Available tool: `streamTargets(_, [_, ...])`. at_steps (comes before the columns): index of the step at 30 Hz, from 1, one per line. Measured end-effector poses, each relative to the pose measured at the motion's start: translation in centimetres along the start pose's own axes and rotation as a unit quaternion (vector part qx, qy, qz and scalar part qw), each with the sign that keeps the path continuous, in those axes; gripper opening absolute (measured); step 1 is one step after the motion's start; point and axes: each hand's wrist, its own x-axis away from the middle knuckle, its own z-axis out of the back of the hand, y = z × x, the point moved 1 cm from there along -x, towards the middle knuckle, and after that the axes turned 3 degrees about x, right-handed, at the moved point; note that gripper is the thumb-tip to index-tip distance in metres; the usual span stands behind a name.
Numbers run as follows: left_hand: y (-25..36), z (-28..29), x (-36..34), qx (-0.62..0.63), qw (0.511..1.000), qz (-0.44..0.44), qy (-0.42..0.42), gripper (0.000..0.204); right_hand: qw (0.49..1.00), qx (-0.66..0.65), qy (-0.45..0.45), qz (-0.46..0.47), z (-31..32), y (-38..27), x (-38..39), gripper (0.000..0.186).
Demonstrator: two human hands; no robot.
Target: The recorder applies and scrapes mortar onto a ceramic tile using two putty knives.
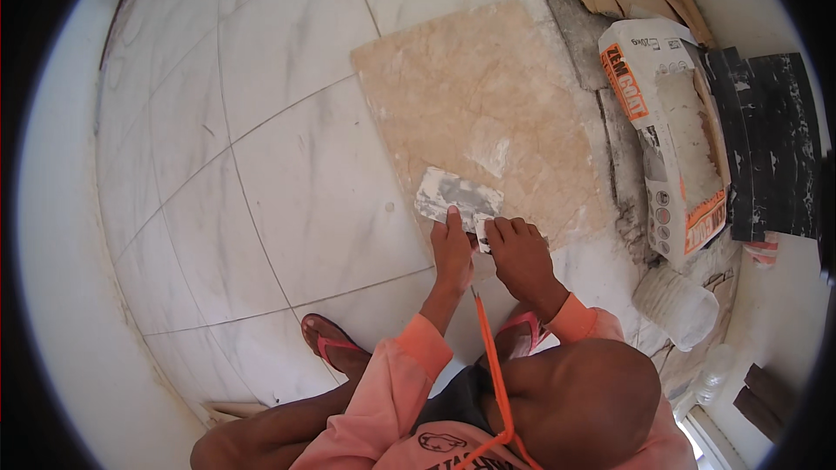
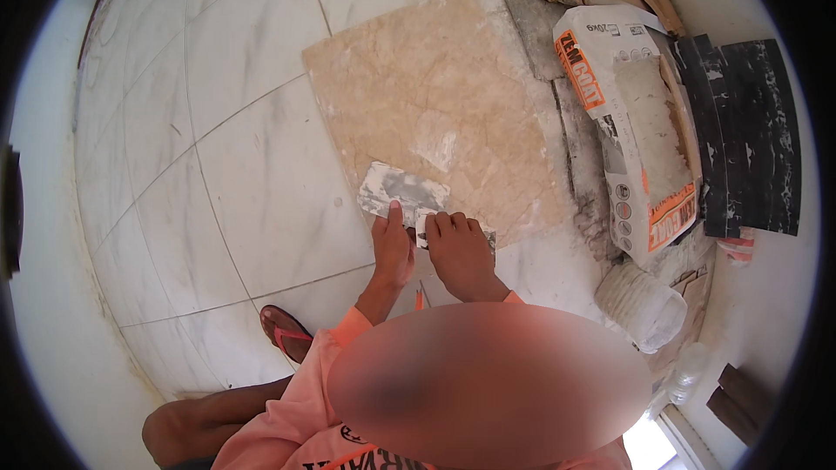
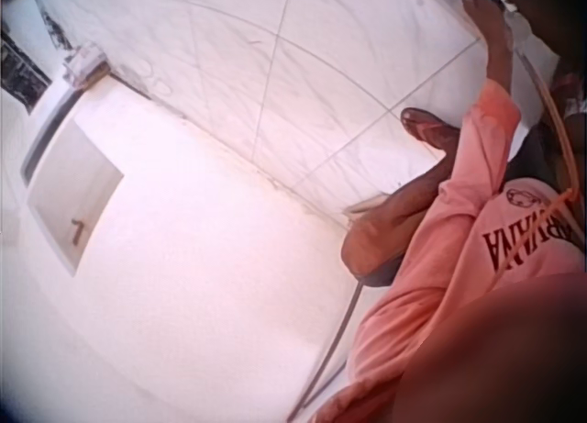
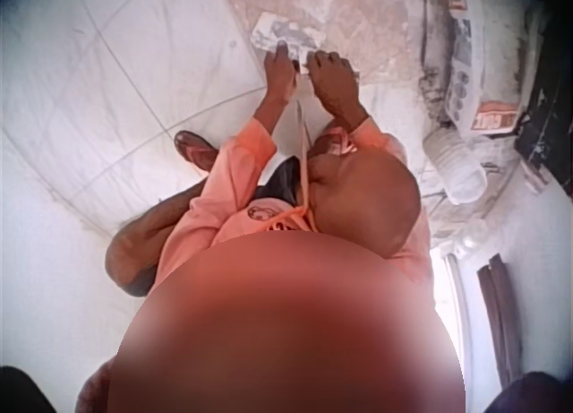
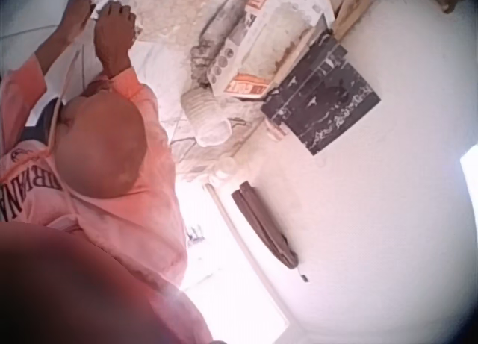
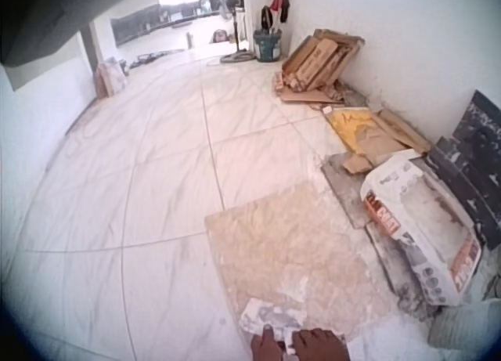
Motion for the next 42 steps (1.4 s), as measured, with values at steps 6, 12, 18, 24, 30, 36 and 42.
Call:
streamTargets(6, [1.4,-3.6,1.7,0.067,0.997,-0.046,0.017,0.026,0.998,0.024,-0.048,-0.031,-0.8,1.8,-0.9,0.046])
streamTargets(12, [0.6,-2.6,1.4,0.056,0.997,-0.043,0.038,0.027,0.999,-0.006,-0.028,-0.029,-0.9,1.7,-2.1,0.045])
streamTargets(18, [-0.3,-1.5,0.6,-0.001,0.996,-0.084,0.006,0.031,0.998,0.056,0.019,-0.001,-0.7,-0.2,-1.2,0.039])
streamTargets(24, [0.8,-1.3,1.2,0.0,0.998,-0.055,0.011,0.032,0.999,0.041,-0.011,-0.01,-1.1,-0.5,-1.3,0.038])
streamTargets(30, [0.9,-2.6,1.1,0.042,0.998,-0.046,-0.007,0.025,0.995,0.07,-0.063,-0.042,-1.3,1.8,-3.1,0.043])
streamTargets(36, [-0.3,-1.5,0.7,0.062,0.998,-0.025,-0.016,0.026,0.995,0.083,-0.05,-0.031,-1.7,2.2,-3.7,0.041])
streamTargets(42, [0.5,-1.4,1.2,0.028,0.999,-0.043,-0.019,0.027,0.998,0.066,0.016,0.003,-2.1,0.7,-1.9,0.033])
